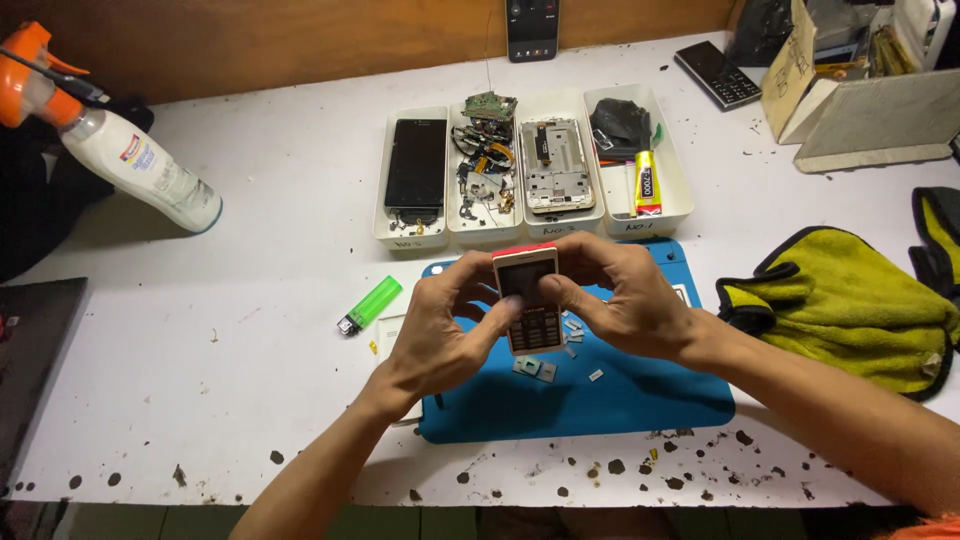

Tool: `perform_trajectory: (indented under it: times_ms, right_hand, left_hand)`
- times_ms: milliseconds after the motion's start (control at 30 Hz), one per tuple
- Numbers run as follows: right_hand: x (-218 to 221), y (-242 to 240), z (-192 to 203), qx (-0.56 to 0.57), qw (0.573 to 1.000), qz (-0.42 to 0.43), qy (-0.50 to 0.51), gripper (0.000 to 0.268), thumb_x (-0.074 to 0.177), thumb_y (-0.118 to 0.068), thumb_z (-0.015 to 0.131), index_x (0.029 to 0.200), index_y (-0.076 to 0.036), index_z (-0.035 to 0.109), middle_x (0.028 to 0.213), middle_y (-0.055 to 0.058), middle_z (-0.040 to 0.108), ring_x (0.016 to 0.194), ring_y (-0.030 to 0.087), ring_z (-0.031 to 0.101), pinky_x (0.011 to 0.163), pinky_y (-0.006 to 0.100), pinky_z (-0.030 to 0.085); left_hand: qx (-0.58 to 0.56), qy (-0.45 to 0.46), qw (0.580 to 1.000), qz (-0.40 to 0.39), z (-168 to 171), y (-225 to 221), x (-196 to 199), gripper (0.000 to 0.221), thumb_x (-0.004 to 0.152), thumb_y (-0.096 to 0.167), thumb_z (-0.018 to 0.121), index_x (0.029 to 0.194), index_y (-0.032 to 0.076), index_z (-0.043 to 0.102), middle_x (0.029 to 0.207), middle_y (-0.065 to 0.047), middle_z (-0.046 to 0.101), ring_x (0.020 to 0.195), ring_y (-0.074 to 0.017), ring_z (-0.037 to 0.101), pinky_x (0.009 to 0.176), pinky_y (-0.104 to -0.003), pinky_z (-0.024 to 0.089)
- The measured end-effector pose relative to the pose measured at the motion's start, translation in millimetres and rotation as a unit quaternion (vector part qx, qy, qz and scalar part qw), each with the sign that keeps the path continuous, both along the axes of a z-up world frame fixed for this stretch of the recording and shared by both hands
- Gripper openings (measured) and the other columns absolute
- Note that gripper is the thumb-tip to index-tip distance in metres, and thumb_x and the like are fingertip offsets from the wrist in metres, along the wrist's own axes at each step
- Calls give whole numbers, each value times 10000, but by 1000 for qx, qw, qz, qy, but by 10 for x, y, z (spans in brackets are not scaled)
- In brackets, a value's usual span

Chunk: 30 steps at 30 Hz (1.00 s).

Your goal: Repairing a feature phone by disassembling and reassembling the casing and keypad

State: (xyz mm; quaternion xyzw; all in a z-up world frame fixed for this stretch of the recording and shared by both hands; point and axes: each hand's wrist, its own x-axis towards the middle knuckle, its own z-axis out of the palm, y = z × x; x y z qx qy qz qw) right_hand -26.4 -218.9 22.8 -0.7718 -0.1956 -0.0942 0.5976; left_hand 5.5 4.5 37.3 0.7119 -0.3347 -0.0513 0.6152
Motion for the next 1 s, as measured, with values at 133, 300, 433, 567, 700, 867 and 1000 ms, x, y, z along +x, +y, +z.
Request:
perform_trajectory:
  times_ms: [133, 300, 433, 567, 700, 867, 1000]
  right_hand:
    - [-33, -16, 18, -22, 999, -8, -34, 216, 965, -128, 680, 1154, -26, 701, 898, 190, 790, 914, 280, 785, 796, 467, 637]
    - [-57, -45, -60, -14, 999, -17, -32, 220, 954, -137, 689, 1139, -19, 700, 904, 179, 797, 939, 276, 786, 832, 471, 627]
    - [-73, -50, -55, -7, 1000, -16, 2, 191, 973, -161, 666, 1092, -16, 705, 773, 154, 765, 779, 204, 748, 758, 457, 637]
    - [-61, -93, -237, -17, 999, -23, 26, 253, 1031, -245, 577, 931, -46, 698, 584, 88, 633, 575, 141, 629, 603, 352, 599]
    - [-94, -49, -77, -28, 999, -19, 20, 421, 1088, -266, 456, 747, -110, 647, 484, 37, 514, 497, 97, 475, 496, 272, 508]
    - [-81, -70, -169, -4, 999, -22, 33, 494, 1100, -260, 430, 682, -112, 647, 456, 40, 502, 517, 98, 455, 519, 264, 478]
    - [-131, 3, -114, -3, 999, -23, 47, 503, 1089, -278, 449, 694, -96, 701, 487, 55, 578, 582, 94, 493, 560, 289, 516]
  left_hand:
    - [-14, -17, 1000, -5, -42, -49, 58, 187, 964, 117, 693, 1137, 48, 712, 850, -144, 759, 744, -245, 777, 600, -385, 667]
    - [-40, 0, 999, -31, -100, -97, 70, 162, 985, 109, 663, 1129, 46, 702, 865, -141, 763, 744, -231, 768, 601, -387, 668]
    - [-60, 42, 996, -44, -210, -139, 91, 178, 998, 121, 655, 1138, 20, 698, 860, -156, 741, 718, -219, 742, 582, -385, 663]
    - [-86, 113, 988, -68, -256, -204, 45, 177, 1007, 142, 643, 1106, 3, 688, 861, -150, 723, 725, -210, 731, 563, -381, 662]
    - [-101, 146, 980, -86, -251, -286, 63, 185, 1011, 156, 642, 1096, -2, 690, 861, -161, 711, 737, -200, 714, 556, -396, 664]
    - [-114, 153, 978, -90, -341, -331, 29, 184, 1001, 148, 652, 1072, -18, 689, 832, -179, 703, 710, -233, 729, 517, -402, 658]
    - [-129, 162, 974, -87, -371, -344, -48, 162, 999, 115, 648, 1057, -31, 687, 813, -181, 698, 700, -235, 726, 502, -394, 649]
